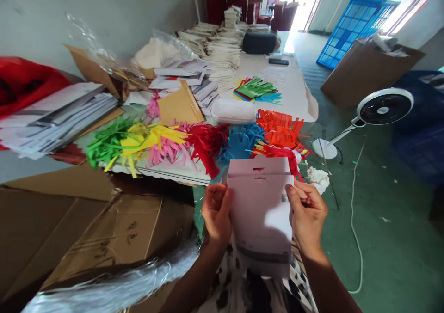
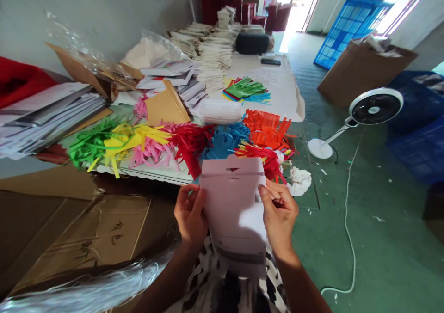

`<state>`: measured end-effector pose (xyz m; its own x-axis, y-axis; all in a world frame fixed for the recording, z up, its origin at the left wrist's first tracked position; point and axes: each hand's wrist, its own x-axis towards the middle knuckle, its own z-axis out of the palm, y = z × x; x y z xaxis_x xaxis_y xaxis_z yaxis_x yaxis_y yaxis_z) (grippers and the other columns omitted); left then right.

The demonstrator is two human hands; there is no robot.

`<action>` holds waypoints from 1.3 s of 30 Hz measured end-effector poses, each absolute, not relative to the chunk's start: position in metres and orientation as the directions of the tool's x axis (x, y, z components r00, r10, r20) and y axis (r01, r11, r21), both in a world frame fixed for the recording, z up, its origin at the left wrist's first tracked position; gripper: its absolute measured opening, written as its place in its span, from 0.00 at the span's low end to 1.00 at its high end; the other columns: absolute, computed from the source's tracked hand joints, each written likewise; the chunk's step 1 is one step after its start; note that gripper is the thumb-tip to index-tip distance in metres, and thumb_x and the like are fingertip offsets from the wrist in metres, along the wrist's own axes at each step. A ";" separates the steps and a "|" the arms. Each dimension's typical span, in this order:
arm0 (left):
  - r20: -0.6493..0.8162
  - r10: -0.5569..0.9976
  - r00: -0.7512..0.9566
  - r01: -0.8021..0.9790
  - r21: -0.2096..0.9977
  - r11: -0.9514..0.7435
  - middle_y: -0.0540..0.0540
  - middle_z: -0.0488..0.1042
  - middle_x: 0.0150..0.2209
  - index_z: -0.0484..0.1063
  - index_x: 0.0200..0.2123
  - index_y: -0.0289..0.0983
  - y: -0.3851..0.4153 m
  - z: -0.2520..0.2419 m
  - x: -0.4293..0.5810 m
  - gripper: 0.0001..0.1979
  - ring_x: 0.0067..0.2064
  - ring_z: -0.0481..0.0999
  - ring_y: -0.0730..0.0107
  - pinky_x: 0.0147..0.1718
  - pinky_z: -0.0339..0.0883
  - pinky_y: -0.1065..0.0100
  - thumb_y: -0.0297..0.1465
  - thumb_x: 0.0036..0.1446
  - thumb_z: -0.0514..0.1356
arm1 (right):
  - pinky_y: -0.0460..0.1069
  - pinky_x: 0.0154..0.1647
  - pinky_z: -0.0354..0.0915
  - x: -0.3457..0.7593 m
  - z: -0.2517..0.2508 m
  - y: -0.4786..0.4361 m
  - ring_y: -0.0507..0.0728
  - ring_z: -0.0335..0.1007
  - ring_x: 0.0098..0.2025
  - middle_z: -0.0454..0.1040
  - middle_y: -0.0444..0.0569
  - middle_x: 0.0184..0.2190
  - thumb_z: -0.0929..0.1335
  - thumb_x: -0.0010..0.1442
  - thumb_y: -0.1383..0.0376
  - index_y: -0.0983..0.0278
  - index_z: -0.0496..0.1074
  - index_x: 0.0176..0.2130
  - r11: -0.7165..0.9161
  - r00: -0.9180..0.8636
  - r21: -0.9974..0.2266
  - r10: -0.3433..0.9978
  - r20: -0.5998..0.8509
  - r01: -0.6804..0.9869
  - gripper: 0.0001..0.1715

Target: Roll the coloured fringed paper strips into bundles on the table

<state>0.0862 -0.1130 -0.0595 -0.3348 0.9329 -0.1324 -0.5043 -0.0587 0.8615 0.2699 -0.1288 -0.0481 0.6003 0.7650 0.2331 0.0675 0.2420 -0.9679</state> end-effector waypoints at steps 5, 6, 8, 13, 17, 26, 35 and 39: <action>-0.123 0.941 -0.315 -0.487 0.872 -0.049 0.48 0.83 0.37 0.77 0.42 0.40 -0.115 -0.061 0.091 0.16 0.37 0.81 0.72 0.38 0.71 0.75 0.39 0.55 0.75 | 0.47 0.37 0.68 0.276 -0.044 -0.136 0.50 0.74 0.31 0.82 0.42 0.31 0.80 0.56 0.60 0.57 0.82 0.42 0.249 0.606 -0.965 0.781 0.152 -0.078 0.13; -0.109 0.937 -0.331 -0.472 0.879 -0.065 0.48 0.83 0.37 0.77 0.42 0.40 -0.115 -0.061 0.092 0.16 0.38 0.82 0.71 0.39 0.72 0.74 0.38 0.54 0.76 | 0.47 0.37 0.68 0.275 -0.042 -0.137 0.49 0.74 0.31 0.82 0.42 0.32 0.81 0.55 0.61 0.57 0.82 0.41 0.257 0.611 -0.960 0.780 0.137 -0.112 0.13; -0.067 0.925 -0.375 -0.438 0.892 -0.113 0.47 0.84 0.38 0.78 0.41 0.40 -0.116 -0.059 0.095 0.15 0.40 0.82 0.70 0.41 0.73 0.73 0.37 0.54 0.76 | 0.46 0.36 0.68 0.274 -0.036 -0.139 0.48 0.73 0.30 0.82 0.41 0.31 0.81 0.54 0.61 0.57 0.82 0.41 0.268 0.626 -0.950 0.772 0.112 -0.160 0.14; -0.005 0.910 -0.414 -0.377 0.911 -0.167 0.49 0.83 0.36 0.78 0.39 0.39 -0.113 -0.052 0.100 0.15 0.36 0.82 0.72 0.36 0.74 0.74 0.34 0.51 0.77 | 0.43 0.29 0.63 0.266 -0.025 -0.145 0.46 0.66 0.26 0.77 0.38 0.25 0.81 0.55 0.62 0.57 0.83 0.41 0.304 0.688 -0.944 0.713 0.134 -0.131 0.12; -0.029 0.893 -0.449 -0.356 0.922 -0.149 0.48 0.84 0.36 0.79 0.34 0.38 -0.109 -0.048 0.103 0.14 0.37 0.83 0.69 0.38 0.75 0.71 0.36 0.49 0.78 | 0.43 0.29 0.63 0.263 -0.026 -0.146 0.47 0.66 0.27 0.77 0.39 0.26 0.81 0.55 0.61 0.58 0.84 0.41 0.311 0.726 -0.946 0.672 0.148 -0.095 0.13; -0.296 0.925 -0.238 -0.600 0.794 0.100 0.52 0.78 0.26 0.72 0.23 0.37 -0.103 -0.041 0.106 0.24 0.30 0.75 0.73 0.32 0.70 0.73 0.43 0.37 0.81 | 0.46 0.35 0.65 0.278 -0.037 -0.142 0.49 0.68 0.30 0.79 0.40 0.28 0.82 0.52 0.58 0.58 0.84 0.36 0.242 0.719 -0.945 0.695 0.010 -0.221 0.12; -0.333 0.910 -0.248 -0.560 0.815 0.146 0.55 0.71 0.22 0.71 0.24 0.37 -0.100 -0.044 0.100 0.26 0.25 0.67 0.77 0.26 0.61 0.75 0.43 0.34 0.82 | 0.49 0.34 0.70 0.274 -0.022 -0.143 0.52 0.73 0.29 0.81 0.43 0.27 0.81 0.51 0.57 0.57 0.84 0.33 0.199 0.661 -0.943 0.750 -0.030 -0.268 0.10; -0.303 0.916 -0.263 -0.539 0.834 0.121 0.55 0.71 0.22 0.72 0.25 0.37 -0.100 -0.048 0.101 0.25 0.24 0.66 0.78 0.26 0.60 0.75 0.43 0.36 0.81 | 0.49 0.33 0.70 0.274 -0.019 -0.143 0.52 0.72 0.28 0.81 0.43 0.28 0.81 0.51 0.57 0.58 0.83 0.32 0.173 0.640 -0.935 0.765 -0.070 -0.309 0.11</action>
<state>0.1005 -0.0995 -0.0480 -0.2632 0.9160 -0.3026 -0.5389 0.1206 0.8337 0.2738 -0.1426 -0.0192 0.6404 0.7648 -0.0703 -0.3090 0.1728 -0.9352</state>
